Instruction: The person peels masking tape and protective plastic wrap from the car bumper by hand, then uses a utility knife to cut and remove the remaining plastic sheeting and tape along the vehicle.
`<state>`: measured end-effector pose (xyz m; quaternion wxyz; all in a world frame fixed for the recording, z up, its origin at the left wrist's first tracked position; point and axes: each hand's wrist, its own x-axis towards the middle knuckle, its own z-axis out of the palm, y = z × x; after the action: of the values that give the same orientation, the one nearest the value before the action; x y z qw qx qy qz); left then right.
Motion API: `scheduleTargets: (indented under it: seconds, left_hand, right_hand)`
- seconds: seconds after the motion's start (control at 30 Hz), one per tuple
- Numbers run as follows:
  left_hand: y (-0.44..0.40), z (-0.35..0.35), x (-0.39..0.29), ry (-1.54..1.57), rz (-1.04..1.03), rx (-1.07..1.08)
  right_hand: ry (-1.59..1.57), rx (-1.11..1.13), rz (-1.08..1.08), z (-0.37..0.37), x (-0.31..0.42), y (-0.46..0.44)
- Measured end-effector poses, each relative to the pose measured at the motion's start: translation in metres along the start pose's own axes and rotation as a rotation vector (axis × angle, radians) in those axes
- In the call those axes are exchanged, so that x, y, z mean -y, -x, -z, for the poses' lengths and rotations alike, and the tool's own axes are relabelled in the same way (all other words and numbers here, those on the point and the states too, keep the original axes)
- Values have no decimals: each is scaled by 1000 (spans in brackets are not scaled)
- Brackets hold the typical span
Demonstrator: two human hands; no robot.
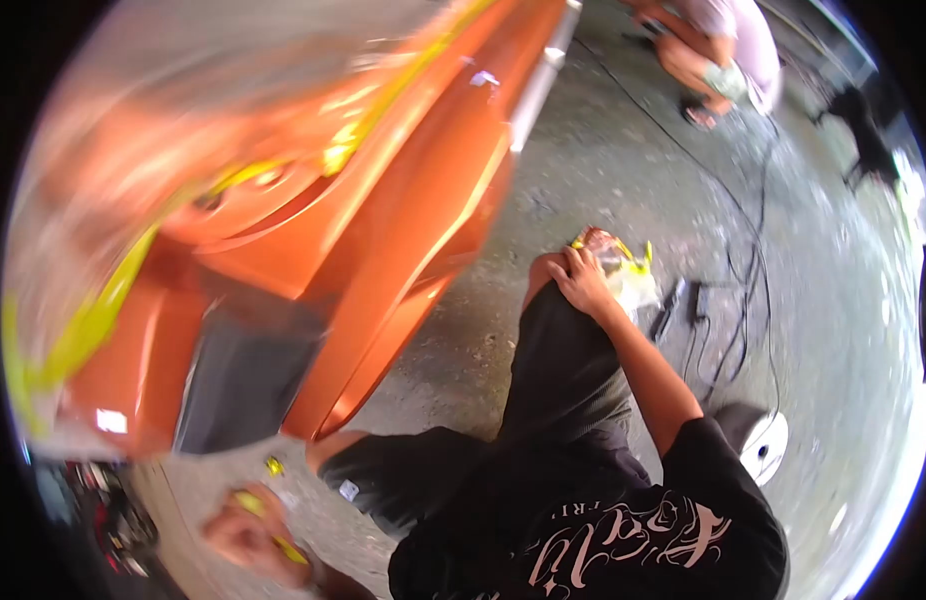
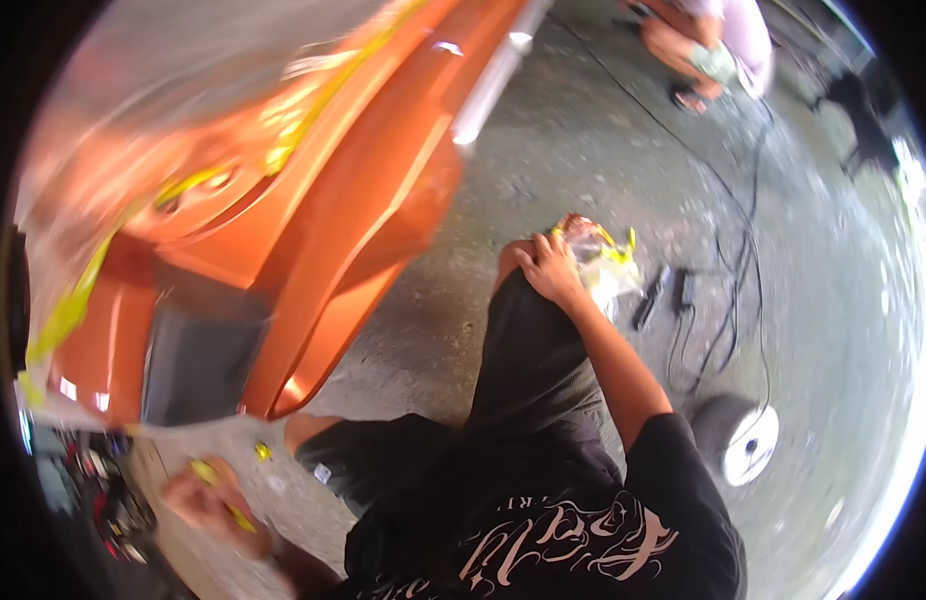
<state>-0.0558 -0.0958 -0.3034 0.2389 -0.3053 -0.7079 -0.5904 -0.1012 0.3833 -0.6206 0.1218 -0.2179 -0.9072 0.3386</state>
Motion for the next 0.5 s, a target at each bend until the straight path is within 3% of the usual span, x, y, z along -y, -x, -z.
scheduleTargets:
  seconds: [0.03, 0.07, 0.1, 0.17, 0.23, 0.3, 0.43, 0.5]
  left_hand:
    - [4, -14, -9, -273, 62, 197]
    - [6, -33, -19, -553, 109, 392]
    - [14, -48, -11, -395, 355, 473]
    - [6, -85, 0, -184, 832, 735]
    - [19, -115, 44, -104, 784, 919]
    - [32, -130, 84, -135, 893, 1087]
    - [70, -161, 152, -202, 1048, 1080]
    - [82, -169, 176, -378, 1043, 1169]
  right_hand:
    - [-58, 61, -60, 0, -7, -9]
    - [-125, 104, 18, -9, -29, -22]
    - [-191, 149, 103, -20, -49, -29]
    - [-401, 205, -122, 16, -18, -26]
    - [-333, 190, -179, -12, -47, -18]
    - [-210, 121, -53, -47, -71, 1]
    - [-390, 237, -159, -96, -99, 57]
    - [-463, 301, -168, -118, -99, 93]
